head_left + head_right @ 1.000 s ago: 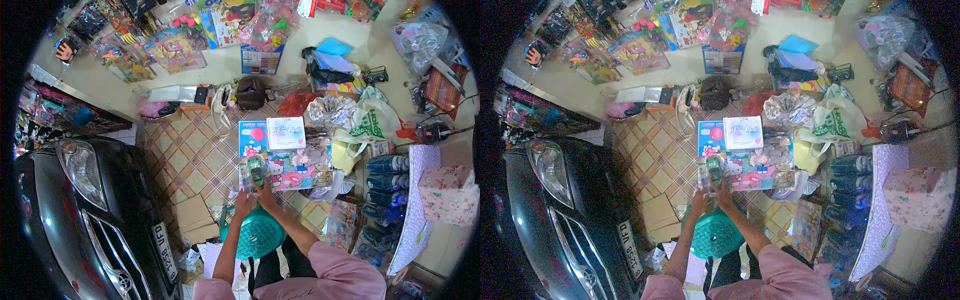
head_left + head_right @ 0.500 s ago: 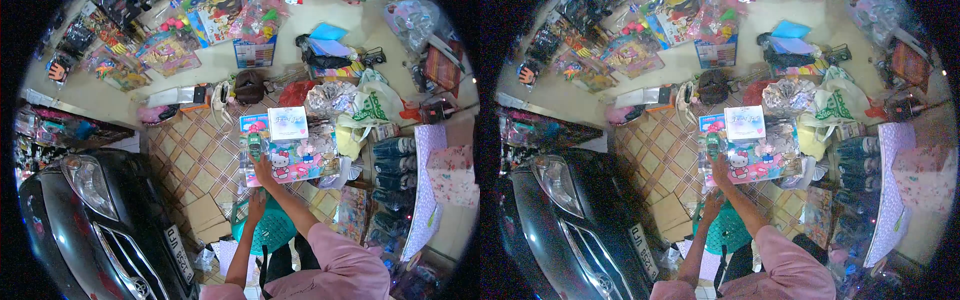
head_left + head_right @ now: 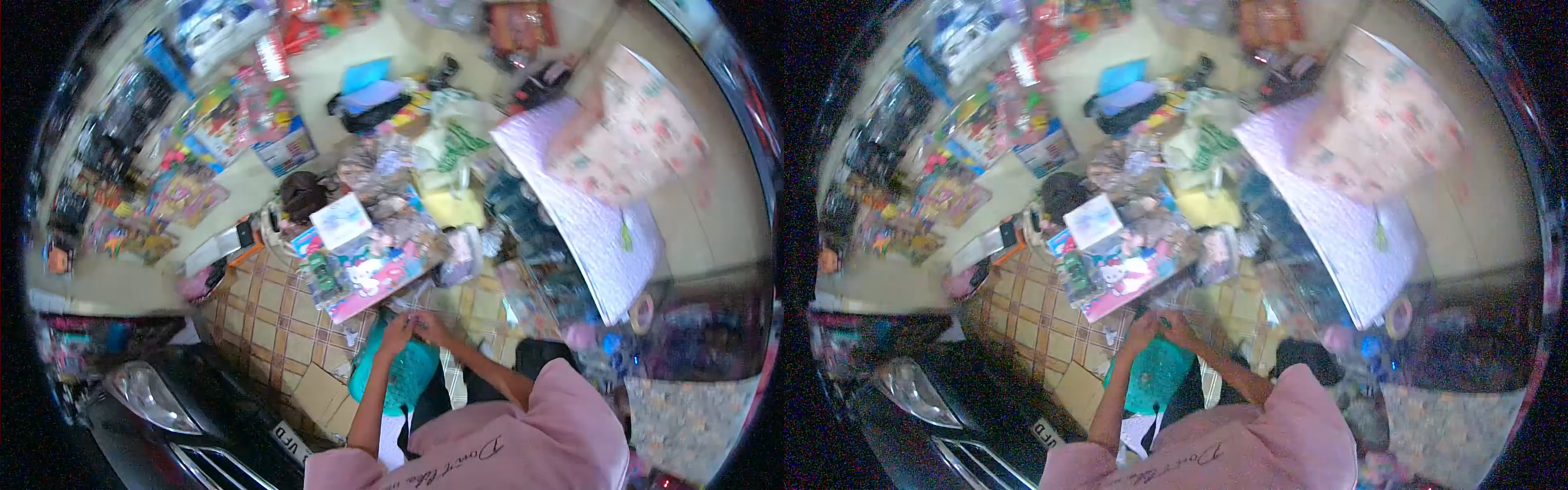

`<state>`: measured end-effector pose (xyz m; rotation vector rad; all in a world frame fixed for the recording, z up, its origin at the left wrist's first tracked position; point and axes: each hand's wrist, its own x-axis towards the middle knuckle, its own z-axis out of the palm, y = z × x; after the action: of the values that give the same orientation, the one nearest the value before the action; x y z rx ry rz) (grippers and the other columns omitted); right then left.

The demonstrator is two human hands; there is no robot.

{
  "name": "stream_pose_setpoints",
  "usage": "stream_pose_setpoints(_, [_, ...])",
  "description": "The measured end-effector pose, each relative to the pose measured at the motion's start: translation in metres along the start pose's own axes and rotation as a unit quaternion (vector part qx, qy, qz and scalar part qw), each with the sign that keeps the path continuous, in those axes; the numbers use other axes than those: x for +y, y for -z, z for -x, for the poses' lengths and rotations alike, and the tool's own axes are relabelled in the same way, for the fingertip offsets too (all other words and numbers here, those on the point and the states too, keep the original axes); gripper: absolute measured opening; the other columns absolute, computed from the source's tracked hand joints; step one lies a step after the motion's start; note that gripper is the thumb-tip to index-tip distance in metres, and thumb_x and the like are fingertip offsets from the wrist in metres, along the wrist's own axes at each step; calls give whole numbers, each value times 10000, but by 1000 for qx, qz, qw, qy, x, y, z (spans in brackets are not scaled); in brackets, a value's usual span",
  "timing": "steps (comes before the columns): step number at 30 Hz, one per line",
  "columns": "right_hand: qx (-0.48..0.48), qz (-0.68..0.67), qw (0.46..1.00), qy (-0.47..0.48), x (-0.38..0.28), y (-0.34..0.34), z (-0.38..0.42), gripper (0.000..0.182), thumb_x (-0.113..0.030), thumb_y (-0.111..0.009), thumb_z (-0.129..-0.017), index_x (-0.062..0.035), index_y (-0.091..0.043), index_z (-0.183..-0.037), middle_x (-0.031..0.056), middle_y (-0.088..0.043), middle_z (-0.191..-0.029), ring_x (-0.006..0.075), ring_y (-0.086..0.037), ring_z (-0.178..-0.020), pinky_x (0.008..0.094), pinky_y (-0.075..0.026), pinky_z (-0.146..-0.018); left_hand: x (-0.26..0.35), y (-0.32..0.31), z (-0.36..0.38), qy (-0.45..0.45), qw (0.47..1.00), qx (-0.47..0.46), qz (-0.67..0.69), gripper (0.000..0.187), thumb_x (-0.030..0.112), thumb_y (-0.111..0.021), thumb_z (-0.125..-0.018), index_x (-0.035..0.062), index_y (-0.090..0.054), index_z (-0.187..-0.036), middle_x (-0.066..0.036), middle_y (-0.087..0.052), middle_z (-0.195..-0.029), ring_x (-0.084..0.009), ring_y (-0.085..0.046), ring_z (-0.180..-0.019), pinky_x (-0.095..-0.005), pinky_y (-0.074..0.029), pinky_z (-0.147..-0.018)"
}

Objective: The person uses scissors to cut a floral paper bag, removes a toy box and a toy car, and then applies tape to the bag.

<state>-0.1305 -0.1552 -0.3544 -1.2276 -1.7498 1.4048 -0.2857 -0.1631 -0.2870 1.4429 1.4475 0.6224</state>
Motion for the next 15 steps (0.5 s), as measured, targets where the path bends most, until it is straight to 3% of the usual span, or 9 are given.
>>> stream_pose_setpoints(3, [102, 143, 984, 27, -13, 68, 29, 401, -76, -635, -826, -13, -553, -1214, 148, -594, -1166, 229, -578, -1076, 379, -475, -915, 60, -29, -11, 4, 995, -92, 24, 432, 288, -443, -960, 75, -420, -1334, -236, -591, -1137, -397, -580, -1053, -448, -452, -887])
stream_pose_setpoints(5, [155, 11, 987, -32, -56, 113, 48, 414, -53, -630, -824, -9, -542, -1226, 148, -580, -1196, 228, -574, -1096, 367, -470, -932, 116, -53, -11, -15, 995, -93, 39, 458, 294, -421, -979, 84, -372, -1383, -233, -567, -1186, -379, -575, -1075, -421, -438, -911])
stream_pose_setpoints(6, [174, -54, 982, -55, -80, 135, 59, 420, -41, -627, -823, -7, -536, -1231, 148, -572, -1211, 228, -571, -1105, 361, -467, -940, 130, -69, -14, -68, 993, -85, 36, 469, 299, -410, -987, 87, -347, -1401, -230, -557, -1202, -367, -567, -1091, -408, -428, -923])
stream_pose_setpoints(8, [211, -56, 975, -39, -112, 173, 78, 422, -31, -619, -827, -4, -530, -1239, 144, -576, -1202, 226, -576, -1102, 351, -464, -946, 157, -96, -19, -172, 982, -61, 39, 492, 309, -387, -1003, 93, -297, -1435, -225, -536, -1235, -342, -551, -1122, -383, -407, -948])
stream_pose_setpoints(11, [249, -44, 967, 18, -136, 215, 106, 418, -14, -600, -842, -4, -521, -1252, 139, -591, -1167, 215, -591, -1074, 328, -468, -931, 252, -98, -6, -94, 982, -145, 75, 504, 339, -370, -1013, 78, -290, -1437, -200, -543, -1238, -302, -536, -1142, -361, -383, -974])
stream_pose_setpoints(13, [253, -55, 965, 26, -165, 251, 130, 423, -19, -602, -845, -8, -517, -1260, 130, -601, -1147, 204, -600, -1050, 321, -471, -914, 279, -118, -2, -144, 971, -149, 120, 505, 293, -413, -1007, 70, -283, -1441, -173, -546, -1231, -244, -519, -1147, -343, -377, -978])
stream_pose_setpoints(15, [257, 22, 965, 53, -204, 291, 163, 385, -20, -612, -839, -4, -556, -1220, 137, -623, -1079, 222, -616, -997, 311, -471, -864, 321, -128, 13, -182, 962, -154, 135, 499, 255, -430, -1005, 76, -279, -1445, -154, -546, -1238, -222, -512, -1150, -335, -377, -976])
